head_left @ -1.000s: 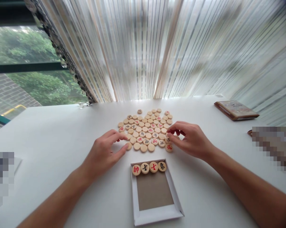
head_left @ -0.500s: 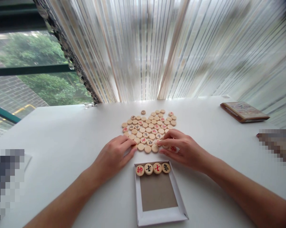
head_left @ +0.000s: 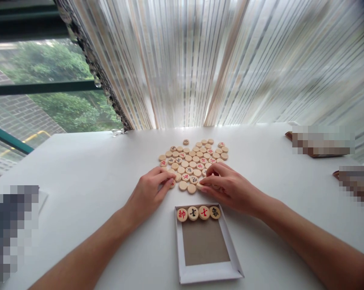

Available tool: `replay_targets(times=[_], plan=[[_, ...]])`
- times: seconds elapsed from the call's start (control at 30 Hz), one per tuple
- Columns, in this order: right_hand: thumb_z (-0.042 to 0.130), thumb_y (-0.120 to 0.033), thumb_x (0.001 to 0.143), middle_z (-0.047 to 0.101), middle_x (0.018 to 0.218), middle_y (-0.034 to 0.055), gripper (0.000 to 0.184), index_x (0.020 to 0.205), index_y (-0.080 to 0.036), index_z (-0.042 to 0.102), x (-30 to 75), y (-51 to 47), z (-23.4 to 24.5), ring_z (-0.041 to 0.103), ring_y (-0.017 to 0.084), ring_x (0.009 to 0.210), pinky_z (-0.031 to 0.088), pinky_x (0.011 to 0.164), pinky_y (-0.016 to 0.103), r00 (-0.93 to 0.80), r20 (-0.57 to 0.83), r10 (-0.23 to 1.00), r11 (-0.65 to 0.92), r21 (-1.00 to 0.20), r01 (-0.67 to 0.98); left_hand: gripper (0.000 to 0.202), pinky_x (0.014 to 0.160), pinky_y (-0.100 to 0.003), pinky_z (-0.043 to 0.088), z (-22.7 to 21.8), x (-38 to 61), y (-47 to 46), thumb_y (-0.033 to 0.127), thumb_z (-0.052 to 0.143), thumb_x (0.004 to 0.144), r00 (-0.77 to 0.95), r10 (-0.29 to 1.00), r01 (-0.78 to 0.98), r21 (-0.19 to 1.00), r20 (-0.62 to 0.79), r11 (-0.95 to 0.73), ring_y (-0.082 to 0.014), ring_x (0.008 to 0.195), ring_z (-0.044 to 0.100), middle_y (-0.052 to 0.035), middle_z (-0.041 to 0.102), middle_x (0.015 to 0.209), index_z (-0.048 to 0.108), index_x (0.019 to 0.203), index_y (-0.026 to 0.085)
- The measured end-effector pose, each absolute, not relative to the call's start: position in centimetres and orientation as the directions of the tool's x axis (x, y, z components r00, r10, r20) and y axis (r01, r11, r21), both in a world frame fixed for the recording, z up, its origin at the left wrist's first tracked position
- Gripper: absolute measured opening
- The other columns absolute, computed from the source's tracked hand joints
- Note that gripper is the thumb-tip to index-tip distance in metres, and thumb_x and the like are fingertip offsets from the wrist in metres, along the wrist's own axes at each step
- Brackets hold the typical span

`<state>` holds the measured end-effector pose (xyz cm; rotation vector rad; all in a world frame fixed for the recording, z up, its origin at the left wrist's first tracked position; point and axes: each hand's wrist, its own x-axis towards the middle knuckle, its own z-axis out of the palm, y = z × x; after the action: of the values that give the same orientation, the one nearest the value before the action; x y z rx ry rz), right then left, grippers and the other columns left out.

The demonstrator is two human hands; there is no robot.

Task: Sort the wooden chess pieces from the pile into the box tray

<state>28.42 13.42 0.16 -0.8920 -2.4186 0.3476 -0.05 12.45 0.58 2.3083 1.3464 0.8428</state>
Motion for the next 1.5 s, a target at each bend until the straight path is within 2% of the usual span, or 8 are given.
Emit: replay_targets(times=[0.1, 0.27, 0.4, 0.63, 0.9, 1.07, 1.27, 1.5], plan=[[0.057, -0.022, 0.106, 0.062, 0.1, 0.0117, 0.023, 0.091, -0.017, 0.074, 28.4, 13.4, -0.1, 0.059, 0.024, 0.093, 0.053, 0.082, 0.038, -0.647, 0.407, 0.645, 0.762, -0.404, 0.506, 0.02, 0.094, -0.035, 0.059, 0.2, -0.1, 12.7, 0.024, 0.059, 0.104, 0.366, 0.866, 0.652, 0.57, 0.341, -0.5, -0.0219, 0.101, 0.074, -0.0072, 0.076, 0.109, 0.078, 0.109, 0.02], [0.057, -0.019, 0.104, 0.063, 0.1, 0.0117, 0.021, 0.087, -0.017, 0.069, 28.4, 13.3, -0.4, 0.059, 0.025, 0.093, 0.053, 0.082, 0.039, -0.616, 0.436, 0.657, 0.753, -0.426, 0.502, 0.019, 0.091, -0.033, 0.058, -0.2, 0.0, 12.6, 0.024, 0.061, 0.103, 0.354, 0.857, 0.636, 0.576, 0.374, -0.514, -0.021, 0.099, 0.073, -0.0074, 0.074, 0.109, 0.077, 0.112, 0.02], [0.059, -0.019, 0.102, 0.063, 0.095, 0.01, 0.021, 0.082, -0.018, 0.066, 28.5, 13.3, -0.3, 0.06, 0.024, 0.09, 0.053, 0.08, 0.038, -0.56, 0.474, 0.679, 0.734, -0.443, 0.514, 0.018, 0.096, -0.036, 0.056, 0.0, 0.3, 12.4, 0.022, 0.069, 0.098, 0.456, 0.801, 0.599, 0.532, 0.387, -0.598, -0.0217, 0.103, 0.069, -0.0072, 0.07, 0.11, 0.077, 0.113, 0.022], [0.069, -0.02, 0.098, 0.068, 0.098, 0.009, 0.006, 0.095, -0.02, 0.074, 29.4, 13.8, -0.6, 0.066, 0.023, 0.091, 0.055, 0.08, 0.035, -0.463, 0.508, 0.726, 0.681, -0.44, 0.585, 0.015, 0.09, -0.037, 0.056, 0.0, 0.8, 12.8, 0.023, 0.072, 0.097, 0.525, 0.763, 0.583, 0.493, 0.376, -0.645, -0.0194, 0.094, 0.064, -0.0076, 0.064, 0.113, 0.078, 0.11, 0.022], [0.073, -0.022, 0.093, 0.067, 0.1, 0.0096, 0.01, 0.102, -0.019, 0.076, 29.4, 13.4, -0.5, 0.065, 0.024, 0.092, 0.057, 0.08, 0.037, -0.516, 0.413, 0.751, 0.66, -0.45, 0.601, 0.014, 0.105, -0.048, 0.055, -0.3, 0.5, 12.8, 0.027, 0.073, 0.097, 0.53, 0.767, 0.647, 0.413, 0.361, -0.641, -0.0288, 0.118, 0.061, -0.0105, 0.064, 0.121, 0.074, 0.109, 0.02], [0.072, -0.024, 0.095, 0.068, 0.099, 0.0091, 0.01, 0.101, -0.02, 0.078, 29.5, 13.4, -0.5, 0.067, 0.023, 0.089, 0.056, 0.078, 0.035, -0.49, 0.435, 0.755, 0.654, -0.457, 0.603, 0.018, 0.111, -0.056, 0.053, -0.3, 0.8, 12.7, 0.027, 0.059, 0.105, 0.553, 0.737, 0.673, 0.313, 0.389, -0.67, -0.0313, 0.121, 0.058, -0.0138, 0.065, 0.125, 0.074, 0.11, 0.017], [0.07, -0.027, 0.098, 0.069, 0.094, 0.009, 0.012, 0.1, -0.019, 0.079, 29.3, 13.3, -0.4, 0.068, 0.021, 0.083, 0.056, 0.072, 0.033, -0.453, 0.458, 0.765, 0.641, -0.472, 0.605, 0.02, 0.108, -0.051, 0.055, -0.4, 0.8, 12.9, 0.029, 0.059, 0.106, 0.482, 0.774, 0.66, 0.412, 0.41, -0.628, -0.0288, 0.117, 0.061, -0.012, 0.066, 0.119, 0.074, 0.099, 0.019], [0.069, -0.027, 0.098, 0.072, 0.094, 0.0094, 0.013, 0.099, -0.019, 0.079, 29.6, 13.3, -0.4, 0.07, 0.022, 0.083, 0.056, 0.072, 0.033, -0.427, 0.477, 0.768, 0.631, -0.448, 0.634, 0.014, 0.107, -0.048, 0.055, -0.2, 0.9, 13.2, 0.025, 0.061, 0.104, 0.421, 0.8, 0.654, 0.468, 0.427, -0.594, -0.0274, 0.115, 0.064, -0.01, 0.067, 0.112, 0.072, 0.102, 0.018]])
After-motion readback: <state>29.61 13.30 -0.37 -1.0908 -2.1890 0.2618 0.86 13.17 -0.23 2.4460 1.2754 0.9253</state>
